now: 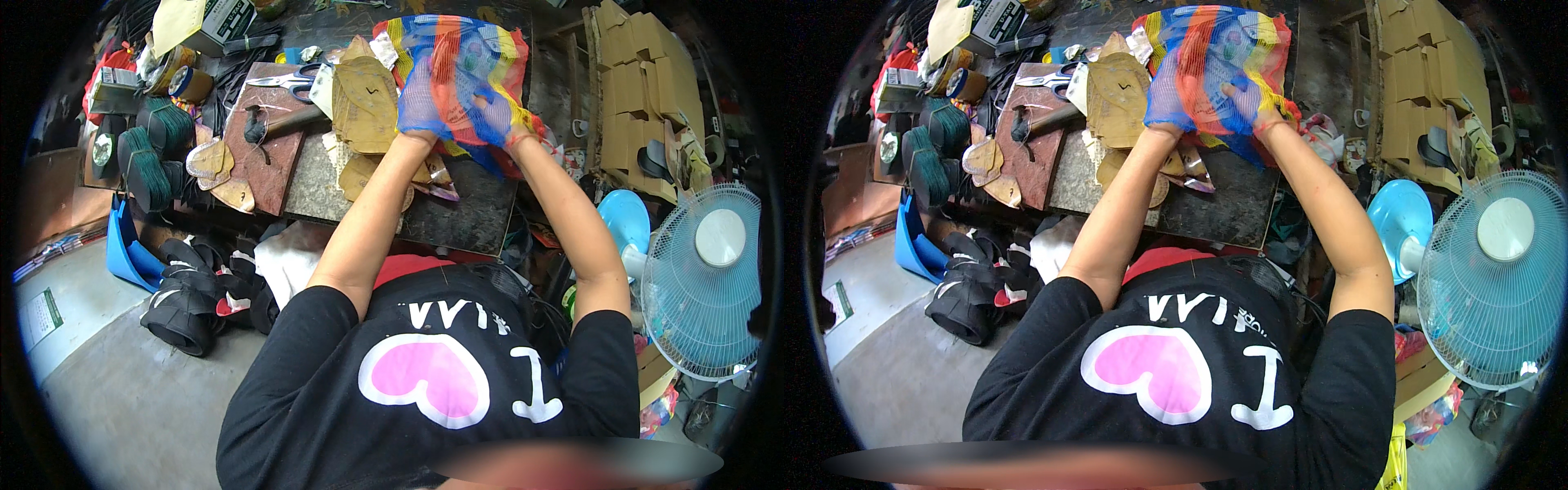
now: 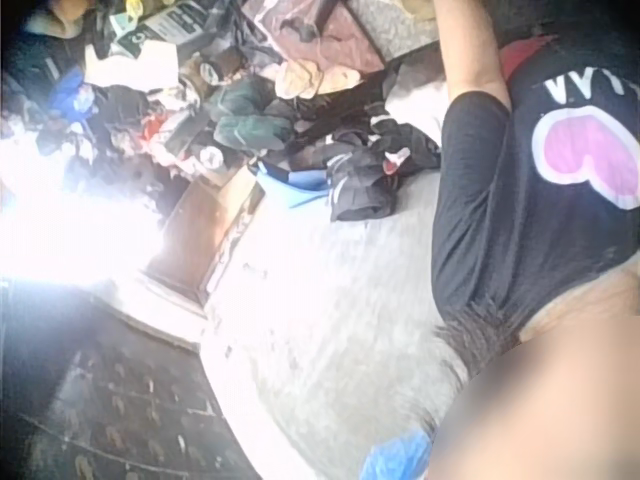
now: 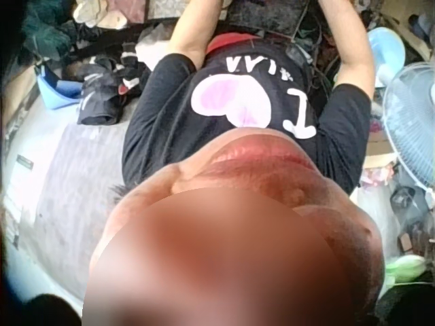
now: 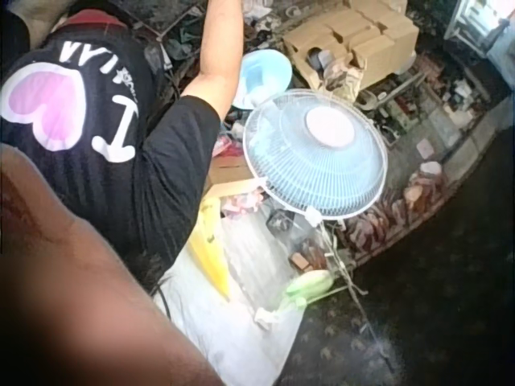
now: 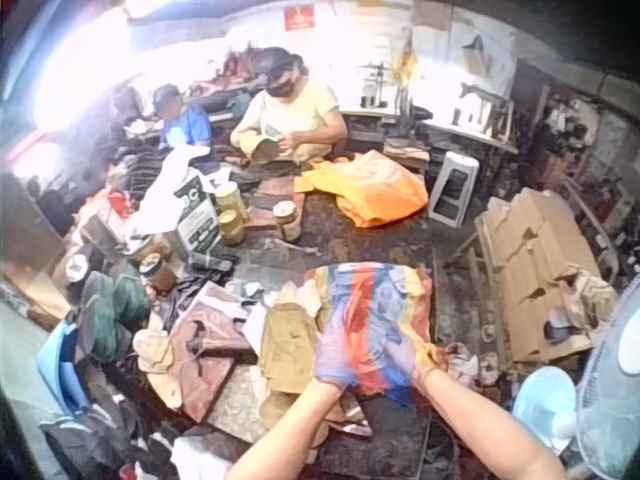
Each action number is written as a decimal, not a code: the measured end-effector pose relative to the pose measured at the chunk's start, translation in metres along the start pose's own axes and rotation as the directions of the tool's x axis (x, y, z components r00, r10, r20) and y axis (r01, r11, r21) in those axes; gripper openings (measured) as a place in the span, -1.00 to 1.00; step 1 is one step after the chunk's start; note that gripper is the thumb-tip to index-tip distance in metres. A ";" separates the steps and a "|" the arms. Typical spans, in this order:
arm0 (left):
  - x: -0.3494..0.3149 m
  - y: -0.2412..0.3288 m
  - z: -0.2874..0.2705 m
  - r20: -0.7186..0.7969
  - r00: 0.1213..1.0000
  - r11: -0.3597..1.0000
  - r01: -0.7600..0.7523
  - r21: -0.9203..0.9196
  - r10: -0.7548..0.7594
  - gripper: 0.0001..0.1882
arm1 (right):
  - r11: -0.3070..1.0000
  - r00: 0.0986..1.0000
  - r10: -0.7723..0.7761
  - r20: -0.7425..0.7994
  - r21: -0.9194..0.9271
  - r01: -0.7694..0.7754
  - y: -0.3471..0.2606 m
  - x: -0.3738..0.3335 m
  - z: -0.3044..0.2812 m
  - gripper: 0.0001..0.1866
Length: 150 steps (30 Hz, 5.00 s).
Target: The person sorts through a pile of cardboard shoe lasts and other materials on a cluttered workbench. They pick up, inspect, and place down several lasts and a colorful mesh bag, moving items around the workspace.
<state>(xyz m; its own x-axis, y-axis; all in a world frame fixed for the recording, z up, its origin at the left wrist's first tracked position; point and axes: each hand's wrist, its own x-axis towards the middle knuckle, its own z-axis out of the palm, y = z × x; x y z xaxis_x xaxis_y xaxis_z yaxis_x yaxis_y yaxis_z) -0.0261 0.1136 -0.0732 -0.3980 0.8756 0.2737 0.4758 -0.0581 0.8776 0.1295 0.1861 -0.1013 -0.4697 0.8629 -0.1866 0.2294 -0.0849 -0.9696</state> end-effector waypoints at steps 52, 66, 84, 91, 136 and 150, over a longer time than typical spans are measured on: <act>-0.011 0.003 0.007 0.137 0.979 0.855 -0.201 0.478 0.154 -0.57 | 0.518 0.941 -0.273 0.198 -0.794 0.317 -0.064 -0.015 -0.037 -0.73; 0.000 0.006 -0.013 0.080 0.993 0.969 -0.100 0.226 0.084 -0.46 | 0.282 0.700 -0.640 0.315 -0.751 0.597 -0.062 0.023 -0.061 -0.75; 0.055 0.025 -0.033 0.251 0.921 0.866 -0.371 0.336 0.298 -0.55 | 0.197 0.966 -0.045 0.256 -0.945 0.259 -0.217 0.001 -0.019 -0.63; 0.080 0.012 -0.045 0.170 0.957 0.895 -0.281 0.347 0.234 -0.66 | -0.192 0.626 -0.497 0.600 -0.780 0.595 -0.169 -0.039 -0.022 -0.40; -0.022 0.065 -0.036 0.264 0.939 0.960 -0.257 0.110 0.221 -0.68 | 0.603 0.900 -0.427 0.085 -0.715 0.354 -0.054 -0.079 -0.031 -0.78; -0.028 0.065 -0.027 0.273 0.960 0.988 -0.102 0.115 0.068 -0.68 | 0.618 0.812 -0.564 0.149 -0.577 0.534 -0.055 -0.071 -0.012 -0.61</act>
<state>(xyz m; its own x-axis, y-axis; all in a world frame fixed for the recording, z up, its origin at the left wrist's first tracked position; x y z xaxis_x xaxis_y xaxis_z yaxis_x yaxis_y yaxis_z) -0.0049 0.0730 -0.0129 -0.1358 0.9672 0.2147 0.6013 -0.0918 0.7937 0.1603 0.1349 -0.0329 -0.6376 0.6748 0.3717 0.3828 0.6962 -0.6073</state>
